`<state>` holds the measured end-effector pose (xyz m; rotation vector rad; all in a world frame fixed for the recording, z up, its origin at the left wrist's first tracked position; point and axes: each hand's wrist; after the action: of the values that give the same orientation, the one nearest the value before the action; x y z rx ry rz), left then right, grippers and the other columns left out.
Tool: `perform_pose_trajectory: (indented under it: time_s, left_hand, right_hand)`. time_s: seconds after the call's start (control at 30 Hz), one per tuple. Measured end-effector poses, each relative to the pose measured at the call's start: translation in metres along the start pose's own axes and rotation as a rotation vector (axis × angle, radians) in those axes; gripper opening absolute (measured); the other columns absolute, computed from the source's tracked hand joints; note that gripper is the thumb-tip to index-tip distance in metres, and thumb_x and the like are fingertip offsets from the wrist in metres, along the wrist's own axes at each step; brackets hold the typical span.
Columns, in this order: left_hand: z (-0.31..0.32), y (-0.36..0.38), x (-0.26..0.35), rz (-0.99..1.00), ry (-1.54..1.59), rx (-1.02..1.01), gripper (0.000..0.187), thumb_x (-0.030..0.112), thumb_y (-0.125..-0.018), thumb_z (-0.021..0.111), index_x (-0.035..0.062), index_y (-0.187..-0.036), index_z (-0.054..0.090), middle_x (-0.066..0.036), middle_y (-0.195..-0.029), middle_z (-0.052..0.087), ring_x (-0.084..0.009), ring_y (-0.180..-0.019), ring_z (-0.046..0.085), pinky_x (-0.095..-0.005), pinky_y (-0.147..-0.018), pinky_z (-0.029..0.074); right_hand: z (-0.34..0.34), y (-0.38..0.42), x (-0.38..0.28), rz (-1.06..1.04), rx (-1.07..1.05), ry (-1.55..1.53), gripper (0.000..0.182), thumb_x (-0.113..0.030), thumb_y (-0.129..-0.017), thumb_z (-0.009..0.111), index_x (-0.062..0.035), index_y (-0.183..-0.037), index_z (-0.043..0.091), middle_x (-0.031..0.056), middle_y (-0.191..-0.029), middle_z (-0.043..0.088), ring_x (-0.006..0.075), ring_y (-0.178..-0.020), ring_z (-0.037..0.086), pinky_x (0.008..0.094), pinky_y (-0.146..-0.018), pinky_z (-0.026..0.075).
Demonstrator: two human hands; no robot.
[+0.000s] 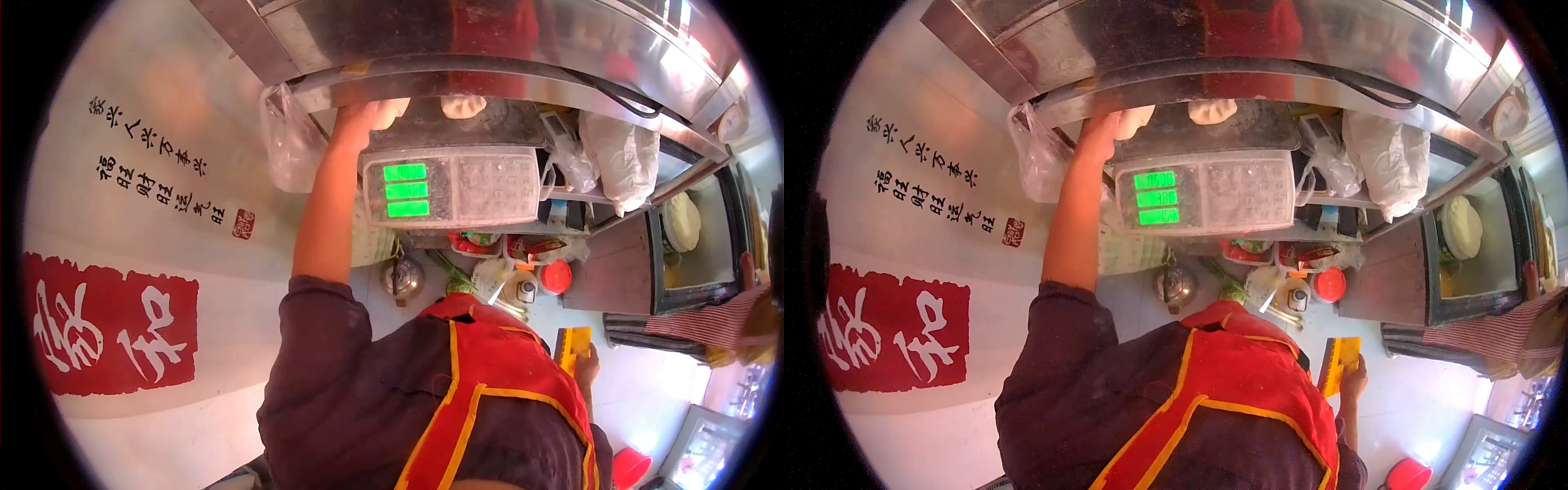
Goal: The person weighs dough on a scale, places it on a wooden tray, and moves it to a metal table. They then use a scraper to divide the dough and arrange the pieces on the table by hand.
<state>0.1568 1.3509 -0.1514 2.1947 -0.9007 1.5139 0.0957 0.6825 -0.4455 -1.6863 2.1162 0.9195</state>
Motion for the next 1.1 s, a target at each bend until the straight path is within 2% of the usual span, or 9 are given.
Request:
perform_pose_trajectory:
  time_s: [0.17, 0.27, 0.3, 0.4, 0.43, 0.6, 0.7, 0.9, 1.1]
  left_hand:
    - [0.007, -0.009, -0.019, -0.004, 0.445, -0.071, 0.046, 0.021, -0.089, 0.059, 0.005, -0.13, 0.045, -0.006, -0.126, 0.052, -0.0168, -0.114, 0.051, -0.031, -0.093, 0.043]
    - [0.004, 0.001, -0.007, 0.004, 0.676, -0.29, 0.046, 0.018, -0.09, 0.058, 0.004, -0.131, 0.044, -0.005, -0.127, 0.052, -0.0171, -0.115, 0.051, -0.031, -0.095, 0.043]
    - [0.003, 0.004, -0.004, 0.003, 0.75, -0.372, 0.045, 0.018, -0.09, 0.058, 0.0032, -0.13, 0.044, -0.005, -0.127, 0.052, -0.0174, -0.115, 0.051, -0.0312, -0.096, 0.043]
    - [0.008, -0.005, -0.012, 0.023, 0.767, -0.434, 0.046, 0.015, -0.088, 0.06, 0.0015, -0.129, 0.044, -0.007, -0.126, 0.052, -0.0183, -0.114, 0.052, -0.0318, -0.094, 0.044]
    - [0.01, -0.005, -0.011, 0.024, 0.75, -0.416, 0.048, 0.013, -0.086, 0.063, 0.0012, -0.128, 0.044, -0.007, -0.126, 0.052, -0.0189, -0.114, 0.052, -0.0321, -0.094, 0.045]
    - [0.029, -0.006, -0.007, 0.131, 0.67, -0.37, 0.06, 0.004, -0.074, 0.074, 0.0014, -0.126, 0.045, -0.009, -0.123, 0.053, -0.0214, -0.113, 0.052, -0.034, -0.093, 0.046]
    - [0.034, 0.006, 0.009, 0.235, 0.677, -0.36, 0.058, 0.013, -0.069, 0.079, -0.0019, -0.118, 0.052, -0.011, -0.119, 0.056, -0.0205, -0.107, 0.056, -0.032, -0.089, 0.049]
    - [0.035, -0.005, 0.002, 0.193, 0.577, -0.367, 0.068, 0.025, -0.067, 0.081, 0.0003, -0.123, 0.05, -0.009, -0.123, 0.054, -0.0189, -0.111, 0.053, -0.03, -0.093, 0.044]
    - [0.012, -0.001, 0.013, 0.147, 0.621, -0.301, 0.064, 0.034, -0.076, 0.072, 0.0032, -0.127, 0.048, -0.007, -0.125, 0.053, -0.014, -0.111, 0.052, -0.0275, -0.091, 0.043]
  right_hand:
    - [-0.02, -0.008, -0.043, -0.146, 0.031, 0.009, 0.041, -0.009, -0.088, 0.053, -0.0049, -0.129, 0.049, 0.0161, -0.11, 0.065, 0.0258, -0.096, 0.065, 0.0342, -0.081, 0.053]
    - [-0.03, -0.015, -0.067, -0.263, 0.095, -0.064, 0.041, -0.01, -0.089, 0.053, -0.0049, -0.129, 0.048, 0.0149, -0.113, 0.064, 0.0247, -0.099, 0.064, 0.0342, -0.082, 0.052]
    - [-0.033, -0.019, -0.072, -0.351, 0.12, -0.132, 0.039, -0.015, -0.092, 0.053, -0.0062, -0.13, 0.048, 0.0146, -0.115, 0.062, 0.0246, -0.103, 0.063, 0.034, -0.084, 0.052]
    - [-0.053, -0.012, -0.126, -0.43, 0.042, -0.36, 0.039, -0.022, -0.094, 0.052, -0.007, -0.13, 0.048, 0.0138, -0.118, 0.061, 0.0248, -0.106, 0.061, 0.0344, -0.087, 0.051]
    - [-0.057, -0.017, -0.132, -0.403, 0.111, -0.196, 0.04, -0.026, -0.095, 0.051, -0.0071, -0.131, 0.048, 0.0126, -0.119, 0.06, 0.024, -0.108, 0.06, 0.0348, -0.088, 0.051]
    - [-0.075, -0.011, -0.194, -0.538, 0.124, -0.349, 0.039, -0.022, -0.095, 0.052, -0.0063, -0.131, 0.048, 0.0121, -0.122, 0.058, 0.0224, -0.11, 0.058, 0.0345, -0.09, 0.05]
    - [-0.085, 0.0, -0.235, -0.625, 0.144, -0.367, 0.039, -0.02, -0.094, 0.053, -0.0071, -0.131, 0.049, 0.0119, -0.122, 0.058, 0.0219, -0.111, 0.057, 0.034, -0.09, 0.05]
    - [-0.09, 0.021, -0.301, -0.799, 0.162, -0.457, 0.04, -0.015, -0.093, 0.056, -0.0087, -0.132, 0.049, 0.0118, -0.123, 0.058, 0.0214, -0.112, 0.057, 0.0342, -0.091, 0.05]
    - [-0.094, 0.029, -0.338, -0.959, 0.196, -0.324, 0.04, -0.011, -0.092, 0.056, -0.0089, -0.132, 0.049, 0.0128, -0.124, 0.058, 0.0232, -0.111, 0.058, 0.0351, -0.089, 0.051]
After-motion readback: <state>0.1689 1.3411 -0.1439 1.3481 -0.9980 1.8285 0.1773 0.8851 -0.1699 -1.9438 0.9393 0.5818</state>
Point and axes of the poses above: each hand's wrist, its own y-axis away from the middle knuckle, its own z-axis out of the palm, x = y × z
